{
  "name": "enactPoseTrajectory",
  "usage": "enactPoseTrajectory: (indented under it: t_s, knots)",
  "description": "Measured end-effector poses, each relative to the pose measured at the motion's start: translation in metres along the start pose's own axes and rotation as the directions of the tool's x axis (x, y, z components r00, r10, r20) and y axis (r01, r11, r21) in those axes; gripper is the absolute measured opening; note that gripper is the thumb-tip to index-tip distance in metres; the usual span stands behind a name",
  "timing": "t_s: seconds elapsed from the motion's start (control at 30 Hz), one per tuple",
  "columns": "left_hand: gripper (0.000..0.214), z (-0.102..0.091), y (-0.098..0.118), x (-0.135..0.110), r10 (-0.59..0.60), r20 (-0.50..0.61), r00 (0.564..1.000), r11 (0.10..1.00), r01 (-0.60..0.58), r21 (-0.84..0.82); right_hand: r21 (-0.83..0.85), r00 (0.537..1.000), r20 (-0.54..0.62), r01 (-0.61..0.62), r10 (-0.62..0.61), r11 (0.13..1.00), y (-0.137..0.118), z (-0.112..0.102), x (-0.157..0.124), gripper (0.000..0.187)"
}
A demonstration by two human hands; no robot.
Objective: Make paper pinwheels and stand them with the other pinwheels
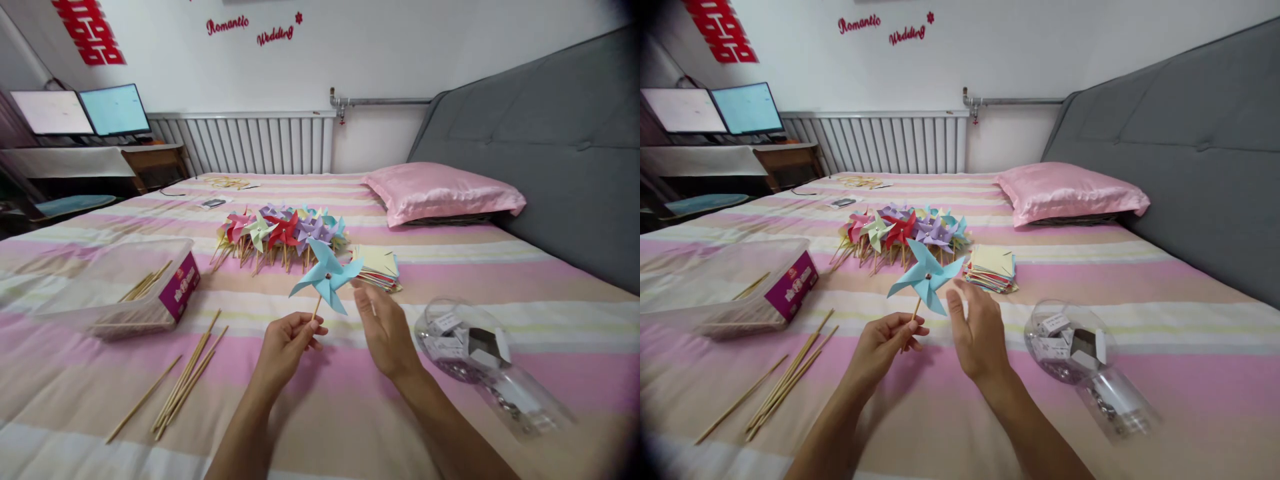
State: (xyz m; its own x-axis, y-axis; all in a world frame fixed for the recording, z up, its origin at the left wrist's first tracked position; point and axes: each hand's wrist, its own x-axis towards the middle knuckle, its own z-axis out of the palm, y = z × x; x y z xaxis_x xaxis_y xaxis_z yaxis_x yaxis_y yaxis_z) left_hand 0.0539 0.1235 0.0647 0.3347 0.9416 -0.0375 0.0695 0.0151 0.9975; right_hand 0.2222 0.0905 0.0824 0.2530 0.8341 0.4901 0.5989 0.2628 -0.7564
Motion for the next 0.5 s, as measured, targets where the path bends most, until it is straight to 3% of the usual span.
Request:
enactPoseTrajectory:
  t_s: [0.07,0.17,0.27,0.37,0.5]
  knots:
    - [0.031,0.001,0.0,0.0,-0.004,0.009,1.0,1.0,0.004,0.016,0.024,0.989,-0.14,-0.048,0.051,0.999,0.002,-0.004,0.002,0.047]
    - [0.032,0.002,-0.001,0.0,-0.002,0.041,0.999,0.999,0.0,0.048,-0.04,0.972,-0.234,0.01,-0.02,0.999,0.004,-0.01,0.005,0.051]
    - [0.033,0.002,-0.003,0.001,0.011,0.081,0.997,0.998,-0.017,0.064,-0.168,0.973,-0.203,0.078,-0.112,0.983,0.005,-0.013,0.007,0.045]
    - [0.033,0.002,-0.004,0.001,0.026,0.089,0.996,0.998,-0.031,0.056,-0.257,0.979,-0.165,0.078,-0.123,0.963,0.007,-0.012,0.007,0.041]
    - [0.033,0.002,-0.004,0.001,0.028,0.069,0.997,0.999,-0.03,0.03,-0.248,0.986,-0.09,0.111,-0.137,0.962,0.003,-0.007,0.004,0.041]
